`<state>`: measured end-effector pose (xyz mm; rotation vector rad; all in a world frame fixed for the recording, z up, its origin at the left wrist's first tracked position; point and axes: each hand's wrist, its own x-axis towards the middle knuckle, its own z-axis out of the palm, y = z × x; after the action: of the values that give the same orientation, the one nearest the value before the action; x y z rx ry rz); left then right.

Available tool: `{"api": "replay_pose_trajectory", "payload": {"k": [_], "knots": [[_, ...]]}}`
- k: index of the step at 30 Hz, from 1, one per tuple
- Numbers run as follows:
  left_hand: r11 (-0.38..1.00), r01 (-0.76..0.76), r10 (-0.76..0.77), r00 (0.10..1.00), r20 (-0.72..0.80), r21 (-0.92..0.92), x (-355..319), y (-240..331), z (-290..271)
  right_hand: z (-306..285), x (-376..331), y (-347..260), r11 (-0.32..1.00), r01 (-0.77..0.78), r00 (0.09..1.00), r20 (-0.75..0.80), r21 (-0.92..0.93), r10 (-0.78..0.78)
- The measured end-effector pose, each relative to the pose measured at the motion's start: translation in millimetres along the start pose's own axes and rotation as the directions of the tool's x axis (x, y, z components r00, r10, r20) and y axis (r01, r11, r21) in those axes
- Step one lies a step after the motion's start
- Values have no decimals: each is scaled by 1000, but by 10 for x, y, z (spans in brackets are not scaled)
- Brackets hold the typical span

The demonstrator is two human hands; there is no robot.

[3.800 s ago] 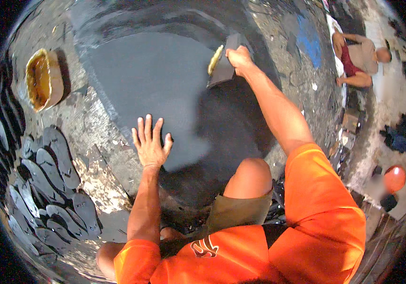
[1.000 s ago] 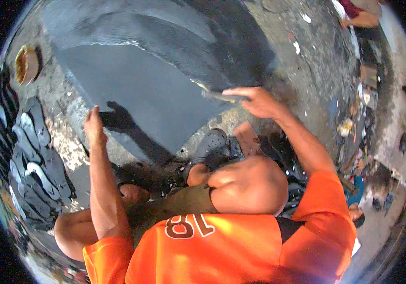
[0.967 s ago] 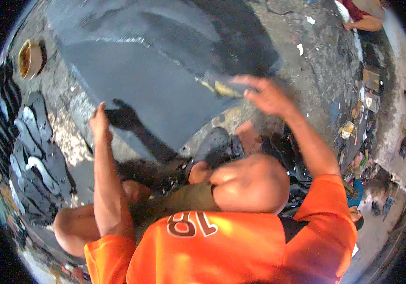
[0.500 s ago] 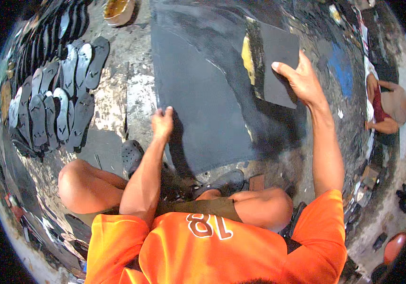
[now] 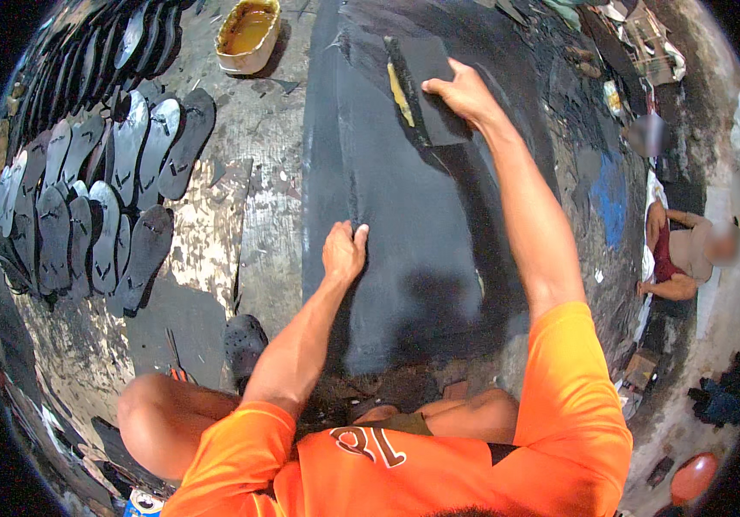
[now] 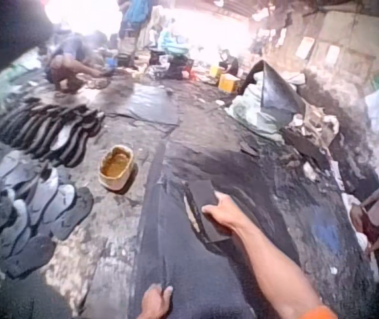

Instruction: The person applies a yellow adhesive to a large black rubber sheet using a brush, then pours more adhesive from a container. The person also handles and arranges flip-flops on the floor.

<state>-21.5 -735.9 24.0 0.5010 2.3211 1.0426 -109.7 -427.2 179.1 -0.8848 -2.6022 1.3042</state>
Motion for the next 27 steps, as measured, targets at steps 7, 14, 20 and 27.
{"api": "replay_pose_trajectory", "payload": {"k": [7,14,20,27], "knots": [[998,54,-52,993,105,-18,50,42,-83,819,1015,452,899,33,999,39,-436,-18],[999,30,-29,999,32,-41,62,126,17,844,1085,97,798,11,992,106,-603,66],[999,-37,38,999,-5,34,60,109,-25,986,1036,-17,824,53,991,128,-565,24],[996,-41,35,997,66,84,50,80,32,1003,1124,235,728,215,975,186,-651,-122]]}}
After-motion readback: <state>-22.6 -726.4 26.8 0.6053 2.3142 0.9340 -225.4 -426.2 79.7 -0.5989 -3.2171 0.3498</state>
